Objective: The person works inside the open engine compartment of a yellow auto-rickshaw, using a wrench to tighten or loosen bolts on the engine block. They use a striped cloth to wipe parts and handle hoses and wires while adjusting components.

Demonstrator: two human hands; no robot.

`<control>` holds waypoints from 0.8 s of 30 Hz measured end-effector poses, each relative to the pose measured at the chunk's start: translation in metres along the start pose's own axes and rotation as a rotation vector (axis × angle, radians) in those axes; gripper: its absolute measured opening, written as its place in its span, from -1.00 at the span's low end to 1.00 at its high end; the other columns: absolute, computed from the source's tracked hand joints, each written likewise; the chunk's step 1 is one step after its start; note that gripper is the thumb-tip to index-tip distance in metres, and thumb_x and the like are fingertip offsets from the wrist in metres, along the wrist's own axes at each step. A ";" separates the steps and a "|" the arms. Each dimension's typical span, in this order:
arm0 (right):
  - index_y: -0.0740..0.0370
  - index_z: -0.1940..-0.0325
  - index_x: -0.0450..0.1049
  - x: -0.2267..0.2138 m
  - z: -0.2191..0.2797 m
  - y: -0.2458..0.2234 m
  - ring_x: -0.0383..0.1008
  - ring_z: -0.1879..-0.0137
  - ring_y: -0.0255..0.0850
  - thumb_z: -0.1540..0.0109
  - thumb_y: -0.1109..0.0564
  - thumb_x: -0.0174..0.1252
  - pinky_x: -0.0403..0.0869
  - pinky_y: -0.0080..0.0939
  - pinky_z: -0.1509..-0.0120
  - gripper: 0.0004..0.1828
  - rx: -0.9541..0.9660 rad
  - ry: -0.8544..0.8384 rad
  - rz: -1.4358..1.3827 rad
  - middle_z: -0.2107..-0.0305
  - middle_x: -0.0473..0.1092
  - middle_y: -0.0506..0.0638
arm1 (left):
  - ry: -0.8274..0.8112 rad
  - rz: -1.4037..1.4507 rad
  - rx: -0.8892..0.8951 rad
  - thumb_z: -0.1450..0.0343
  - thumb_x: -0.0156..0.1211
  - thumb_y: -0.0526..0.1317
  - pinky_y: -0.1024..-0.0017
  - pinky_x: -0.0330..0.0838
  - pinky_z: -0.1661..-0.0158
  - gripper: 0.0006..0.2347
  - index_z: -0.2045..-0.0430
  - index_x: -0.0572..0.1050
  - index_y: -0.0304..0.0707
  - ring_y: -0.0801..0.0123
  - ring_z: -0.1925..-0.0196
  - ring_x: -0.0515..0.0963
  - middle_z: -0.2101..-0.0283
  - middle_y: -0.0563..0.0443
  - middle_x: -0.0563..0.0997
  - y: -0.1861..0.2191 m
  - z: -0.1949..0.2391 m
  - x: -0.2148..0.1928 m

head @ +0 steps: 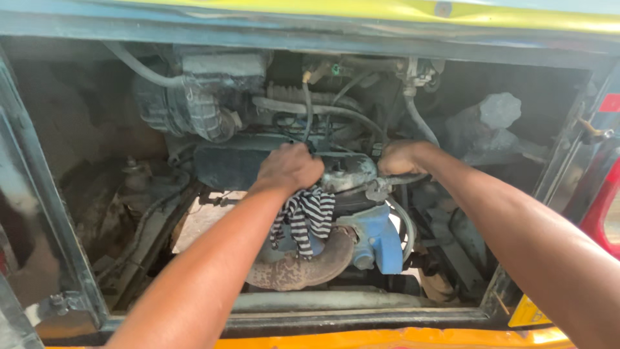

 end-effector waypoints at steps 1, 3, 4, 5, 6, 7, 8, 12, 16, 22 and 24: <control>0.37 -0.17 0.53 0.000 0.004 -0.003 0.54 -0.15 0.05 -0.10 0.16 0.19 0.50 0.12 -0.13 -0.46 0.005 0.005 0.000 -0.08 0.52 0.23 | 0.026 -0.009 0.008 -0.39 0.01 0.00 0.06 0.30 -0.28 -0.55 -0.10 0.51 -0.25 -0.14 -0.33 0.40 -0.27 -0.33 0.42 0.001 0.003 -0.002; 0.38 -0.16 0.54 0.001 0.006 -0.009 0.51 -0.16 0.04 -0.11 0.14 0.21 0.49 0.11 -0.12 -0.47 0.007 0.012 0.012 -0.09 0.49 0.23 | 0.081 -0.020 0.014 -0.41 0.00 0.05 0.04 0.31 -0.26 -0.54 -0.07 0.52 -0.27 -0.16 -0.30 0.42 -0.22 -0.34 0.46 0.003 0.010 -0.003; 0.38 -0.16 0.52 0.000 0.006 -0.008 0.51 -0.14 0.05 -0.12 0.13 0.22 0.49 0.11 -0.11 -0.47 0.019 0.013 0.016 -0.08 0.48 0.24 | 0.095 -0.004 0.032 -0.41 0.00 0.05 0.03 0.33 -0.25 -0.54 -0.05 0.54 -0.27 -0.17 -0.29 0.44 -0.19 -0.35 0.49 0.003 0.012 -0.003; 0.38 -0.16 0.50 -0.001 0.007 -0.005 0.51 -0.11 0.05 -0.13 0.13 0.23 0.50 0.10 -0.10 -0.48 0.032 0.014 0.019 -0.07 0.48 0.26 | 0.110 0.011 0.051 -0.40 0.01 0.05 0.03 0.34 -0.24 -0.55 -0.02 0.55 -0.27 -0.18 -0.27 0.46 -0.16 -0.36 0.52 0.003 0.013 -0.002; 0.37 -0.16 0.48 -0.003 0.005 -0.004 0.51 -0.09 0.06 -0.13 0.12 0.24 0.50 0.09 -0.09 -0.48 0.043 0.016 0.019 -0.06 0.47 0.27 | 0.125 0.024 0.071 -0.40 0.01 0.05 0.02 0.35 -0.24 -0.56 0.01 0.57 -0.27 -0.19 -0.25 0.49 -0.13 -0.37 0.55 0.003 0.012 -0.003; 0.41 -0.12 0.51 -0.006 0.003 -0.002 0.41 0.02 0.05 -0.13 0.12 0.23 0.37 0.12 0.00 -0.49 0.049 0.007 0.039 -0.08 0.47 0.35 | 0.161 0.101 0.065 -0.39 0.02 0.04 0.04 0.36 -0.24 -0.57 0.02 0.59 -0.26 -0.21 -0.23 0.49 -0.11 -0.40 0.56 0.001 0.009 -0.004; 0.45 -0.09 0.54 -0.008 0.002 -0.001 0.30 0.12 0.04 -0.12 0.11 0.22 0.24 0.15 0.09 -0.50 0.052 -0.007 0.060 -0.09 0.48 0.44 | 0.197 0.177 0.054 -0.38 0.04 0.03 0.06 0.37 -0.25 -0.57 0.04 0.61 -0.25 -0.23 -0.22 0.50 -0.09 -0.43 0.57 -0.003 0.007 -0.004; 0.37 -0.04 0.59 -0.018 -0.008 -0.006 0.39 0.22 -0.02 -0.12 0.08 0.20 0.30 0.06 0.19 -0.54 0.030 0.098 -0.086 0.01 0.50 0.24 | 0.385 0.510 -0.154 -0.36 0.07 0.03 0.04 0.32 -0.21 -0.56 0.06 0.57 -0.37 -0.29 -0.21 0.48 -0.09 -0.45 0.54 -0.026 -0.006 0.000; 0.36 -0.20 0.44 -0.017 -0.016 -0.033 0.45 -0.15 0.17 -0.26 -0.13 0.04 0.41 0.14 -0.21 -0.41 -0.072 0.372 -0.159 -0.09 0.45 0.32 | 0.338 0.930 -0.339 -0.35 0.02 -0.02 0.08 0.38 -0.14 -0.55 0.06 0.56 -0.45 -0.13 -0.19 0.56 -0.08 -0.39 0.61 -0.058 -0.029 0.014; 0.31 -0.35 0.34 -0.005 -0.024 -0.104 0.22 -0.46 0.17 -0.23 -0.14 0.03 0.25 0.09 -0.49 -0.31 -0.207 0.401 0.073 -0.35 0.22 0.28 | 0.217 1.251 -0.444 -0.30 -0.01 -0.11 0.12 0.28 -0.06 -0.57 0.07 0.53 -0.49 0.04 -0.15 0.49 -0.14 -0.31 0.57 -0.119 -0.078 0.030; 0.30 -0.36 0.30 -0.004 -0.026 -0.115 0.19 -0.45 0.15 -0.15 -0.15 0.13 0.24 0.09 -0.47 -0.23 -0.212 0.365 0.160 -0.36 0.18 0.25 | 0.193 1.168 -0.518 -0.34 -0.04 -0.11 0.09 0.22 -0.10 -0.59 0.06 0.52 -0.45 0.04 -0.20 0.45 -0.19 -0.32 0.52 -0.128 -0.090 0.033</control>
Point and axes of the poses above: each hand's wrist, its own z-axis away from the middle knuckle, its own x-axis out of the palm, y = z × x, the point moved 1 cm from there along -z, towards the middle knuckle
